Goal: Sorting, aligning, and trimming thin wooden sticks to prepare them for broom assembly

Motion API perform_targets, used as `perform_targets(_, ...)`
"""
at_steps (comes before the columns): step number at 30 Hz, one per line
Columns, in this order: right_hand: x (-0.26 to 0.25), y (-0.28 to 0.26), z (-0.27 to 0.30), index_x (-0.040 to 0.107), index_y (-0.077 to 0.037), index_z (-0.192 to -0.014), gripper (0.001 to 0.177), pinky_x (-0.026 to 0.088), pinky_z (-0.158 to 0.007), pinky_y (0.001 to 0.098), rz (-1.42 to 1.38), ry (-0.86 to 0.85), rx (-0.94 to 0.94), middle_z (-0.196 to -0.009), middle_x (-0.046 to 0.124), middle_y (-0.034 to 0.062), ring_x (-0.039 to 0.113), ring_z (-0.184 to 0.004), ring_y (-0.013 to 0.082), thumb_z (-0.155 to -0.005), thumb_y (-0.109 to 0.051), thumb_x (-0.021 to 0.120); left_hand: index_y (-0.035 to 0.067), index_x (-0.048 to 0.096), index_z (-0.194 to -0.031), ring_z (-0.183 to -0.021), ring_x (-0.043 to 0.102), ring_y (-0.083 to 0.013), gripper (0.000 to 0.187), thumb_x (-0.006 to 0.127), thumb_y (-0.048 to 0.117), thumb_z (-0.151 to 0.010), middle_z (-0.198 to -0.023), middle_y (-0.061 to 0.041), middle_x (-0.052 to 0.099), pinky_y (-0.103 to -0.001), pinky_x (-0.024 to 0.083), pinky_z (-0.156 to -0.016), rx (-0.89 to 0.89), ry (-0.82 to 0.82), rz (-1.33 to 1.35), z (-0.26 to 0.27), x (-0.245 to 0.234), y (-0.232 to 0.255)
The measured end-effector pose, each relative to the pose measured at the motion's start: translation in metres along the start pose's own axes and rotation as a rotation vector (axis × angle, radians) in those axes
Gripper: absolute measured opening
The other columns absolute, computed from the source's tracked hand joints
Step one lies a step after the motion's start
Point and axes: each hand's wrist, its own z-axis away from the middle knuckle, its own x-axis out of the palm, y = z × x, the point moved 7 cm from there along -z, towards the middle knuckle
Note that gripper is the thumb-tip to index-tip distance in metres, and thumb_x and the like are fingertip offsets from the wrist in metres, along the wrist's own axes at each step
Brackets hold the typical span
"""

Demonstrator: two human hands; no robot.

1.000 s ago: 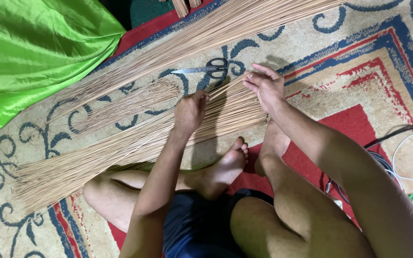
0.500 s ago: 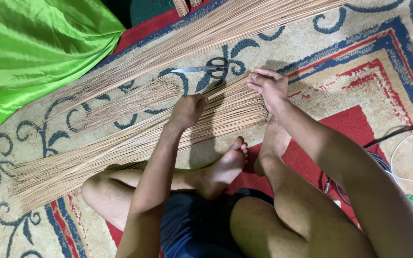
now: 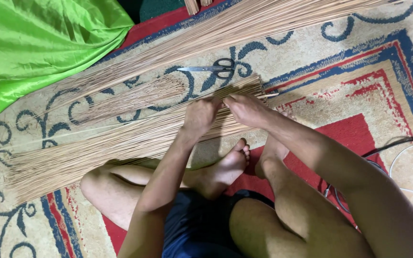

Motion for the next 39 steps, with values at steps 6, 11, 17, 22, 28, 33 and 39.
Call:
perform_targets(6,-0.018,0.036,0.027,0.061,-0.001,-0.113,0.028,0.054,-0.06,0.0461,-0.168,-0.014,0.039,-0.078,0.06,0.0156,0.068,-0.074,0.0408,-0.085,0.005,0.057,0.014,0.077,-0.106,-0.085,0.078,-0.0343,0.019,0.06,0.022,-0.1,-0.094,-0.013,0.079,-0.045,0.062,-0.077,-0.013,0.028,0.073,0.024,-0.017,-0.036)
perform_targets(11,-0.048,0.027,0.019,0.064,-0.002,-0.099,0.011,0.054,-0.063,0.0506,-0.097,-0.063,0.069,-0.074,0.06,0.0232,0.067,-0.076,0.0479,-0.092,-0.005,0.056,0.015,0.077,-0.104,-0.081,0.076,-0.0402,0.021,0.057,0.014,-0.097,-0.091,-0.015,0.077,-0.053,0.062,-0.07,0.031,0.02,0.074,0.021,-0.009,-0.047)
perform_targets(17,-0.038,-0.019,-0.01,0.067,0.001,-0.1,0.014,0.055,-0.069,0.0479,-0.098,-0.086,0.016,-0.081,0.065,0.022,0.07,-0.081,0.0446,-0.093,-0.005,0.055,0.02,0.079,-0.101,-0.082,0.078,-0.0346,0.026,0.055,0.015,-0.095,-0.092,-0.01,0.079,-0.048,0.064,-0.073,-0.02,-0.015,0.042,0.012,-0.006,-0.012)
perform_targets(22,-0.048,-0.015,-0.003,0.067,-0.003,-0.104,0.018,0.057,-0.073,0.045,-0.093,-0.066,0.045,-0.089,0.069,0.0173,0.071,-0.085,0.0399,-0.093,0.0,0.054,0.016,0.076,-0.102,-0.081,0.077,-0.0374,0.018,0.059,0.02,-0.097,-0.094,-0.011,0.077,-0.051,0.063,-0.074,-0.014,0.078,0.135,0.023,-0.02,-0.02)
perform_targets(28,-0.074,0.006,0.014,0.065,-0.001,-0.102,0.013,0.056,-0.074,0.0488,0.001,-0.034,0.114,-0.085,0.066,0.0221,0.07,-0.087,0.046,-0.092,-0.004,0.057,0.017,0.073,-0.103,-0.089,0.076,-0.0313,0.018,0.057,0.026,-0.102,-0.094,-0.007,0.074,-0.046,0.058,-0.082,0.025,0.181,-0.002,0.028,0.013,-0.077)
perform_targets(33,-0.044,-0.01,-0.002,0.067,-0.001,-0.102,0.015,0.056,-0.073,0.0533,-0.054,-0.111,0.093,-0.086,0.068,0.0246,0.07,-0.086,0.0467,-0.091,-0.009,0.06,0.017,0.077,-0.096,-0.083,0.077,-0.0292,0.016,0.061,0.016,-0.094,-0.089,-0.005,0.076,-0.043,0.061,-0.077,0.009,0.206,-0.032,0.033,-0.007,-0.035)
perform_targets(39,-0.048,-0.039,-0.014,0.069,0.002,-0.107,0.02,0.06,-0.066,0.0378,-0.07,-0.134,0.082,-0.084,0.068,0.0185,0.073,-0.077,0.036,-0.097,0.001,0.053,0.021,0.075,-0.094,-0.082,0.078,-0.0262,0.015,0.061,0.018,-0.092,-0.091,-0.003,0.077,-0.042,0.062,-0.075,0.013,0.217,-0.011,0.027,-0.005,-0.015)
